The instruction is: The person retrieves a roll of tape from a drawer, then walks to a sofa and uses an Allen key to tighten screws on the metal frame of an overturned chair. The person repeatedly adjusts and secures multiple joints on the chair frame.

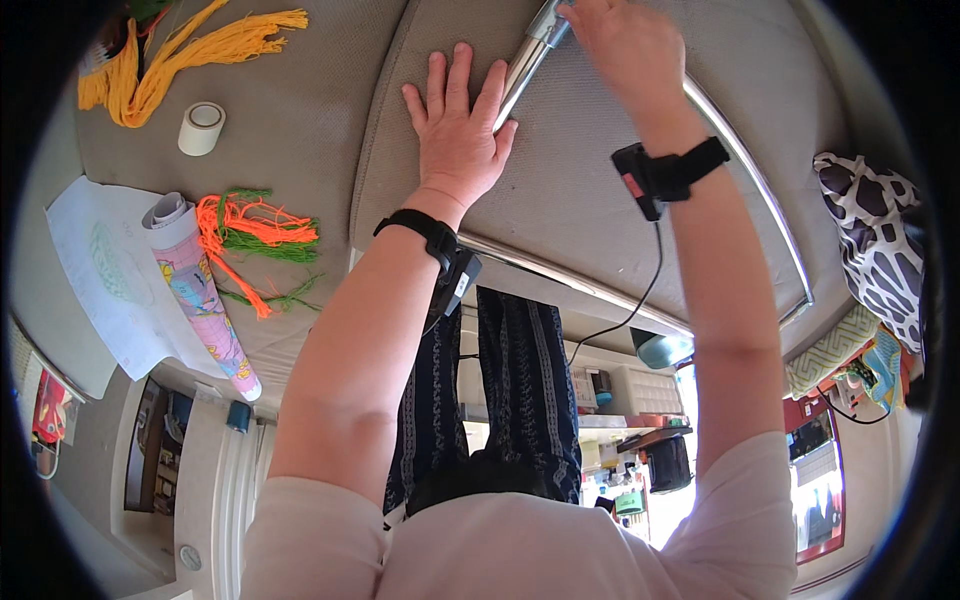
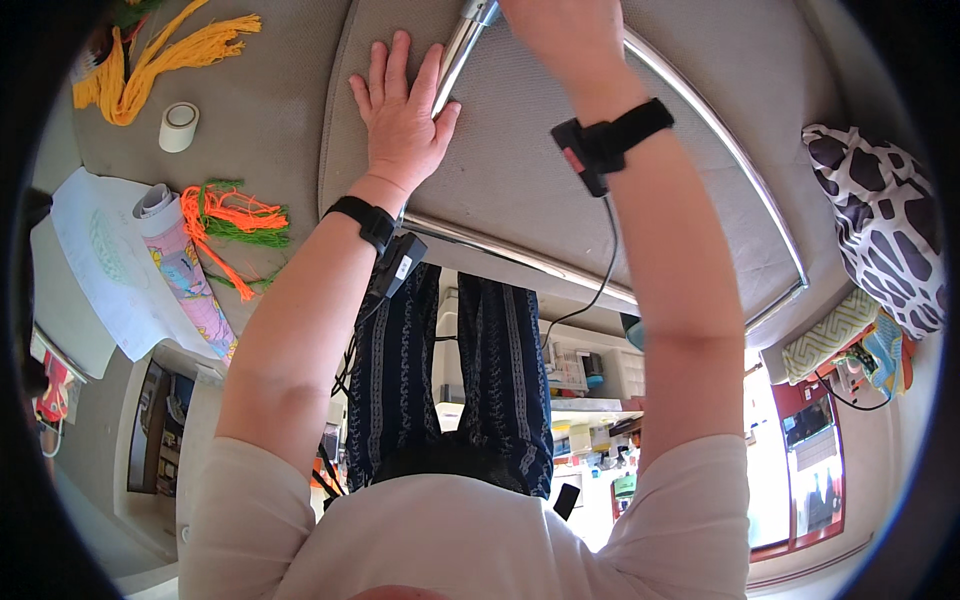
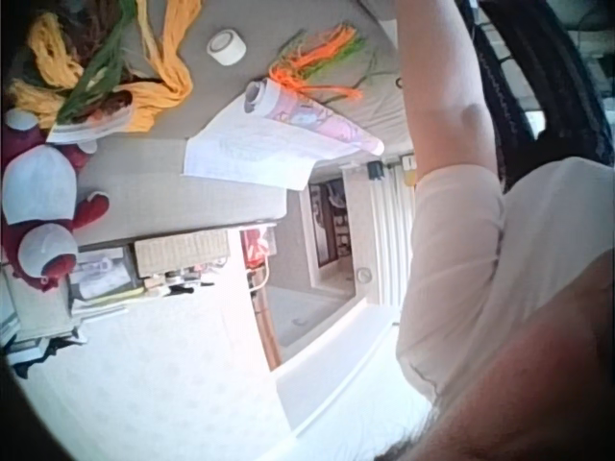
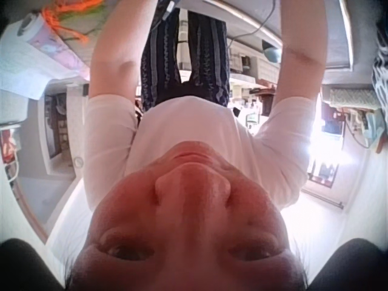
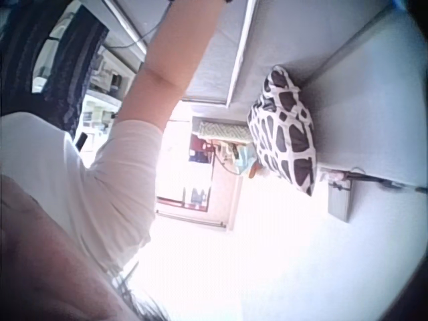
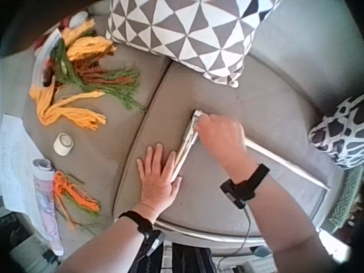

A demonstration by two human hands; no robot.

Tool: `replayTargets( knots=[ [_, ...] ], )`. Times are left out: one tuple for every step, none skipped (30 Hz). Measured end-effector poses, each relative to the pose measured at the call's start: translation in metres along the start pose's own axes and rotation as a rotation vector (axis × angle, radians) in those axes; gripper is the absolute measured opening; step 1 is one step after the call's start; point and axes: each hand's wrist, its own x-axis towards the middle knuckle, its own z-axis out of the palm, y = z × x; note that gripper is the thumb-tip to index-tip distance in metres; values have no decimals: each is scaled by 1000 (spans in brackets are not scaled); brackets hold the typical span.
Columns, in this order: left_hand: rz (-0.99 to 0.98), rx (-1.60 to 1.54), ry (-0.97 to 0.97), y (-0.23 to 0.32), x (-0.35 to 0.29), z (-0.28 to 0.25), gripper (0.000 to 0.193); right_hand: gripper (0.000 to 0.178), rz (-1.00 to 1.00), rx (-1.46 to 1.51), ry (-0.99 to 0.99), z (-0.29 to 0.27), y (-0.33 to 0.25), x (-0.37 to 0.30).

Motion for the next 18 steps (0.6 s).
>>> replayTargets(
  knots=[
    [-2, 4, 1, 0, 0, 0, 68, 19, 11, -41, -8, 1, -2, 0],
    [-5, 8, -2, 0, 0, 0, 68, 19, 24, -81, -17, 3, -5, 1],
    [-9, 10, -5, 0, 0, 1, 68, 20, 67, -81, -22, 4, -8, 1],
    [-6, 16, -1, 0, 0, 1, 68, 20, 110, -85, -29, 6, -11, 0],
    [-5, 21, 2, 0, 0, 2, 68, 21, 150, -88, -38, 7, -14, -1],
    [-7, 26, 6, 0, -1, 3, 68, 22, 201, -93, -61, 8, -18, -2],
    [-9, 17, 9, 0, -1, 4, 68, 24, 251, -98, -81, 10, -22, -1],
    [-13, 9, 14, 0, -1, 4, 68, 25, 298, -102, -99, 11, -26, 0],
    [-8, -2, 29, 0, -2, 4, 67, 27, 350, -93, -117, 10, -29, -1],
    [-16, 3, 12, 0, -1, 4, 68, 29, 404, -84, -135, 10, -33, -1],
    [-15, 5, 10, 1, -1, 3, 68, 31, 459, -76, -151, 9, -34, -1],
    [-5, 0, 33, 1, -1, 3, 68, 33, 430, -75, -119, 8, -35, -1],
    [-10, 9, 15, 2, 0, 2, 68, 34, 399, -74, -83, 6, -34, 0],
    [-12, 12, 18, 3, 0, 1, 68, 36, 362, -73, -48, 5, -31, 1],
    [-16, 14, 14, 3, 0, 0, 68, 37, 327, -54, -46, 3, -28, 1],
    [-17, 11, -1, 4, 0, -1, 68, 39, 296, -34, -49, 1, -23, 0],
    [-17, 11, -9, 4, 1, -2, 67, 40, 261, -14, -44, 0, -18, 1],
    [-23, 17, -20, 4, 1, -2, 67, 41, 194, -4, -20, -1, -12, 2]
  ],
)
